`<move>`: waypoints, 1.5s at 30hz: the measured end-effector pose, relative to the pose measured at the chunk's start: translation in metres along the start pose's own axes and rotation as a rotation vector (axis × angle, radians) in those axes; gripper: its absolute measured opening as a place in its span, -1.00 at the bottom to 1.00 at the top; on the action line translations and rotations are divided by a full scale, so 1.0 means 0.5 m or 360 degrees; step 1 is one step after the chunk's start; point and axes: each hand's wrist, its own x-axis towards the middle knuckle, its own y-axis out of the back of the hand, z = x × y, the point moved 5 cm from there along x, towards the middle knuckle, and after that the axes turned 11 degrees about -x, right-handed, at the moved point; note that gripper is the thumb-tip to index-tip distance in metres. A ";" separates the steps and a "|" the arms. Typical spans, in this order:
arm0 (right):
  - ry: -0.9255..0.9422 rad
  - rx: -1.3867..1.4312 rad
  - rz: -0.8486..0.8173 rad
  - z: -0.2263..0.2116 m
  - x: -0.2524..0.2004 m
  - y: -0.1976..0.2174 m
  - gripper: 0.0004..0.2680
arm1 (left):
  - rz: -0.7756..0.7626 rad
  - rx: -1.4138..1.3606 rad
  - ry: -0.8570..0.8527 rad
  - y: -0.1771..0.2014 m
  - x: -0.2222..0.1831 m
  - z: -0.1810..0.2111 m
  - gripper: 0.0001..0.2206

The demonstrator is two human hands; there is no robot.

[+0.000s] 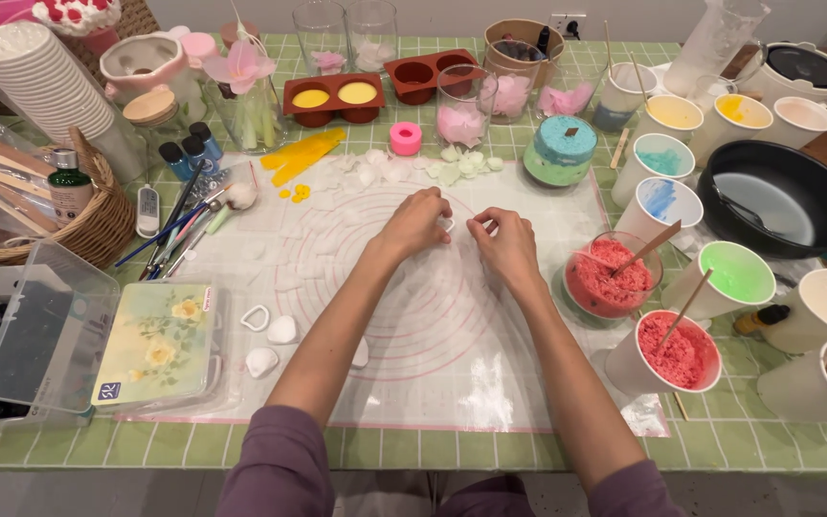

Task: Molding small pieces of wax into petal shapes using hand-held molds on a workbench.

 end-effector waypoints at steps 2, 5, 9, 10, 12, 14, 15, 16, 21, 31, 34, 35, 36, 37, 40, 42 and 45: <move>0.0046 -0.0035 -0.0016 -0.012 0.010 -0.002 -0.85 | -0.0037 -0.0002 0.0019 0.001 0.000 -0.005 -0.62; 0.0102 -0.0069 -0.0114 -0.027 0.020 -0.006 -0.84 | -0.0083 -0.0016 0.0076 0.012 -0.015 -0.006 -0.61; 0.0082 -0.0106 -0.0280 -0.042 0.020 -0.018 -0.83 | -0.0083 -0.0063 0.0185 0.027 -0.040 -0.013 -0.60; 0.0084 -0.0105 -0.0284 -0.044 0.021 -0.022 -0.83 | -0.0081 -0.0062 0.0189 0.026 -0.043 -0.015 -0.60; 0.0097 -0.0143 -0.0353 -0.046 0.023 -0.031 -0.82 | -0.0099 -0.0055 0.0184 0.023 -0.047 -0.016 -0.59; 0.0076 -0.0167 -0.0368 -0.053 0.021 -0.031 -0.81 | -0.0091 -0.0060 0.0177 0.016 -0.047 -0.019 -0.59; 0.0053 -0.0193 -0.0383 -0.055 0.019 -0.030 -0.80 | -0.0084 -0.0067 0.0168 0.011 -0.046 -0.020 -0.58; 0.0056 -0.0194 -0.0381 -0.056 0.021 -0.032 -0.80 | -0.0081 -0.0067 0.0167 0.010 -0.046 -0.019 -0.58; 0.0036 -0.0353 -0.0428 -0.051 0.033 -0.052 -0.80 | -0.0045 -0.0046 0.0157 0.016 -0.055 -0.015 -0.55; 0.0222 -0.0288 -0.0329 -0.083 0.025 -0.045 -0.76 | 0.0075 0.0099 0.0157 0.045 -0.078 -0.021 -0.60; 0.0207 -0.0334 -0.0368 -0.075 0.022 -0.055 -0.74 | 0.0049 0.0165 0.0167 0.036 -0.078 -0.018 -0.63; 0.0186 -0.0317 -0.0374 -0.069 0.023 -0.060 -0.73 | 0.0065 0.0176 0.0153 0.034 -0.078 -0.017 -0.63; 0.0164 -0.0299 -0.0379 -0.064 0.024 -0.065 -0.72 | 0.0082 0.0186 0.0140 0.033 -0.079 -0.016 -0.64; 0.0163 -0.0301 -0.0379 -0.063 0.023 -0.066 -0.72 | 0.0082 0.0184 0.0138 0.031 -0.078 -0.012 -0.64; 0.0105 -0.0267 -0.0409 -0.063 0.031 -0.070 -0.67 | 0.0096 0.0231 0.0145 0.035 -0.069 -0.003 -0.69; 0.0155 -0.0345 -0.0382 -0.061 0.031 -0.072 -0.67 | 0.0107 0.0229 0.0173 0.027 -0.068 -0.004 -0.65; 0.0273 -0.0403 -0.0361 -0.069 0.037 -0.073 -0.69 | 0.0138 0.0247 0.0153 0.026 -0.065 -0.006 -0.72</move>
